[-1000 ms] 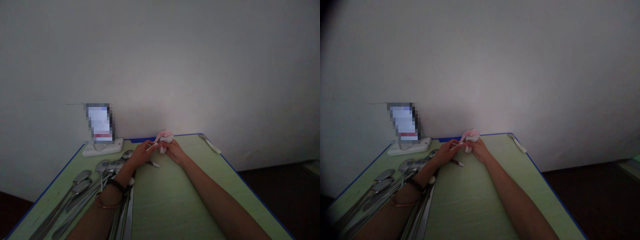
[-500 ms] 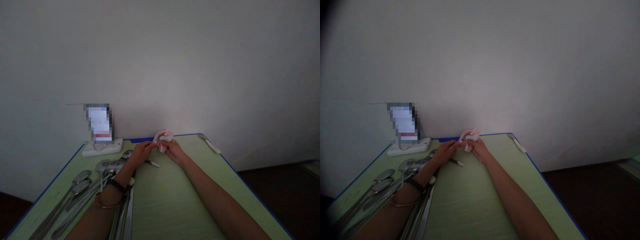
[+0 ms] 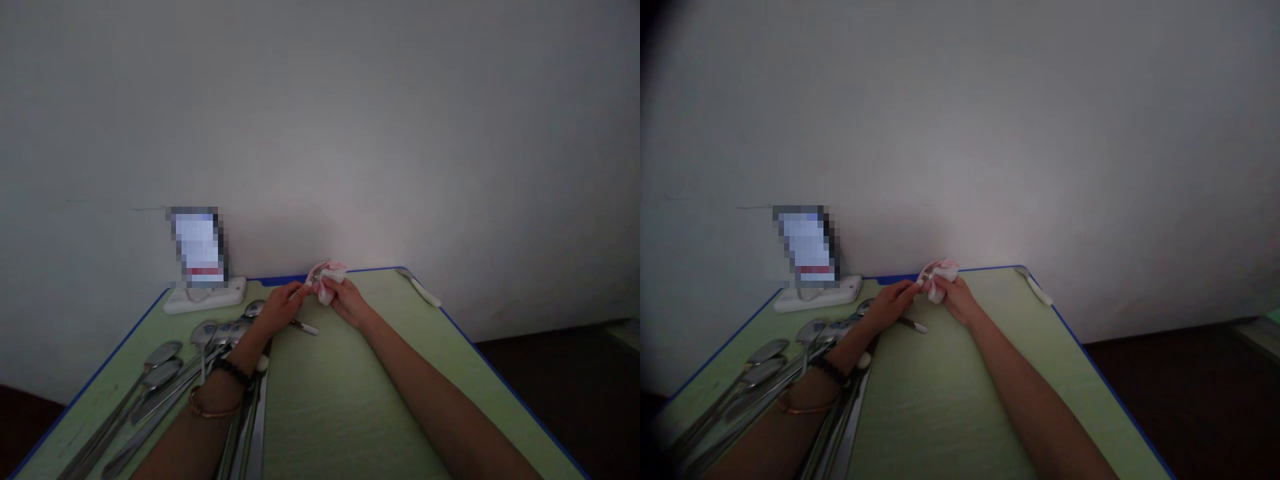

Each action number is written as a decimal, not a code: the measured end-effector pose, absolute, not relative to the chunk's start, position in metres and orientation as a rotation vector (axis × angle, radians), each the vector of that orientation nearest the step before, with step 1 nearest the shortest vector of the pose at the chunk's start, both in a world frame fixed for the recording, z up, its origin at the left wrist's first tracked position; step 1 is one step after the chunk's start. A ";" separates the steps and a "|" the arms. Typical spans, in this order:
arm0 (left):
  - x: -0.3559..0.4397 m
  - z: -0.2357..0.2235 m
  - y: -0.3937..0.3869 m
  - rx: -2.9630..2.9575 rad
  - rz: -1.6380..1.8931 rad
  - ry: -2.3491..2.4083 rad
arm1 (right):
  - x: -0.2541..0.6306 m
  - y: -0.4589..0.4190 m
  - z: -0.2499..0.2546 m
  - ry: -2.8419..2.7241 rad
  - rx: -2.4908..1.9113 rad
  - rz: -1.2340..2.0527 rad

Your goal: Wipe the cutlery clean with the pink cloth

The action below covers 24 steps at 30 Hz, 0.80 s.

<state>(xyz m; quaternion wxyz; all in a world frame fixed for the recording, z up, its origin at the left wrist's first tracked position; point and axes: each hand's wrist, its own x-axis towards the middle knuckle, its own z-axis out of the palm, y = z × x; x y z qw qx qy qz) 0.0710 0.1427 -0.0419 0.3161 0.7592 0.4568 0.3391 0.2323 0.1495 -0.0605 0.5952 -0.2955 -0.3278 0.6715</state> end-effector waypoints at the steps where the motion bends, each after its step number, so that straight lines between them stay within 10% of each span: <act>1: 0.071 -0.042 0.143 1.989 0.895 1.199 | 0.232 0.150 -0.060 -0.747 -0.679 1.561; 24: 0.068 -0.048 0.147 2.050 0.890 1.108 | 0.231 0.144 -0.059 -0.951 -0.715 1.583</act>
